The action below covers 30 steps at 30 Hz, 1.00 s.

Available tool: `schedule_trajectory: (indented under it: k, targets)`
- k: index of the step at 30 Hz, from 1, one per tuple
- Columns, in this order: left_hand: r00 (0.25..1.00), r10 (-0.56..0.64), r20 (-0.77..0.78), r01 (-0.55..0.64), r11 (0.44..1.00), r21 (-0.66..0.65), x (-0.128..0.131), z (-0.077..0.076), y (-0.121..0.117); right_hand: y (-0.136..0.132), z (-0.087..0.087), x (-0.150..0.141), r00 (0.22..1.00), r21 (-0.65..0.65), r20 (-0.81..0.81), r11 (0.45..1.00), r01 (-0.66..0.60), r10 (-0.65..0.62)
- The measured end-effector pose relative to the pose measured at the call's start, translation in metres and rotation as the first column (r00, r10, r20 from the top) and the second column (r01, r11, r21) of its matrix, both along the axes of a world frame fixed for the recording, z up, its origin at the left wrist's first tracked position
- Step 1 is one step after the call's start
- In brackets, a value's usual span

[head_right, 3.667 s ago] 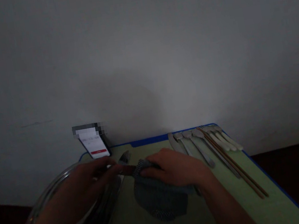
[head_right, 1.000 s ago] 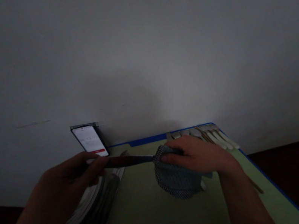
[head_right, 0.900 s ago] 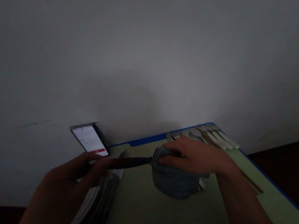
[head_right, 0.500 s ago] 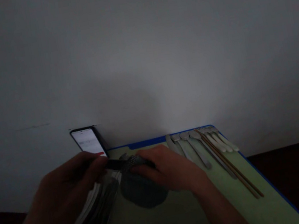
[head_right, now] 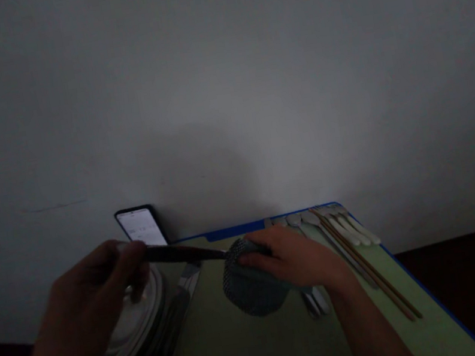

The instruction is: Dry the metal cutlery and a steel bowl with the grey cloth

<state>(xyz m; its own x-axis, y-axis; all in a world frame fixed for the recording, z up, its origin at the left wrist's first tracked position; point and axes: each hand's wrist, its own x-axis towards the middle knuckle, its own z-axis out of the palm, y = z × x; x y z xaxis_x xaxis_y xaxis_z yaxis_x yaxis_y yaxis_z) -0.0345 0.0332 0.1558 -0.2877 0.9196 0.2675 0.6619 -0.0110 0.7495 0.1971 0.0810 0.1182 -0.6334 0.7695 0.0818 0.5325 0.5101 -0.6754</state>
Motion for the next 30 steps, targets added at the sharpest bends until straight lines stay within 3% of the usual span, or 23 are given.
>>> schedule_trajectory:
  k: [3, 5, 8, 11, 14, 16, 17, 19, 21, 23, 25, 30]
  targets:
    - [0.966, -0.241, -0.096, 0.233, 0.968, -0.095, 0.004, -0.008, 0.007, -0.001, -0.005, -0.015, 0.997, -0.011, -0.035, 0.998, -0.064, 0.064]
    - [0.929, -0.307, -0.208, 0.286, 0.950, -0.126, 0.008, -0.012, 0.009, -0.002, -0.009, -0.022, 0.996, 0.002, -0.027, 0.997, -0.081, 0.081]
    - [0.858, -0.332, -0.391, 0.295, 0.943, -0.155, 0.013, -0.017, 0.008, -0.002, -0.014, -0.030, 0.997, 0.025, -0.010, 0.996, -0.082, 0.082]
    - [0.818, -0.351, -0.456, 0.307, 0.936, -0.171, 0.015, -0.020, 0.008, -0.002, -0.016, -0.033, 0.996, 0.032, -0.059, 0.997, -0.069, 0.070]
    - [0.838, -0.343, -0.425, 0.296, 0.939, -0.174, 0.016, -0.020, 0.010, -0.001, -0.016, -0.035, 0.988, 0.004, -0.144, 0.999, -0.048, 0.048]
    - [0.877, -0.299, -0.375, 0.254, 0.953, -0.166, 0.014, -0.018, 0.011, 0.001, -0.017, -0.035, 0.955, -0.025, -0.280, 0.995, 0.097, -0.100]
    - [0.893, -0.277, -0.353, 0.231, 0.958, -0.169, 0.012, -0.018, 0.011, 0.004, -0.017, -0.035, 0.897, -0.059, -0.386, 0.976, 0.211, -0.217]
    - [0.900, -0.277, -0.335, 0.216, 0.954, -0.209, 0.008, -0.017, 0.010, 0.010, -0.020, -0.036, 0.655, -0.206, -0.621, 0.896, 0.394, -0.431]
    - [0.875, -0.370, -0.313, 0.281, 0.914, -0.293, 0.005, -0.018, 0.008, 0.017, -0.024, -0.038, 0.342, -0.402, -0.767, 0.822, 0.404, -0.543]
    - [0.829, -0.496, -0.258, 0.385, 0.841, -0.380, 0.007, -0.023, 0.006, 0.022, -0.026, -0.042, 0.110, -0.544, -0.794, 0.779, 0.312, -0.598]
    - [0.788, -0.580, -0.205, 0.458, 0.776, -0.433, 0.013, -0.031, 0.006, 0.023, -0.029, -0.047, 0.003, -0.619, -0.771, 0.750, 0.233, -0.637]
    - [0.708, -0.691, -0.146, 0.571, 0.681, -0.458, 0.030, -0.051, 0.009, 0.018, -0.034, -0.061, -0.023, -0.683, -0.729, 0.725, 0.089, -0.684]
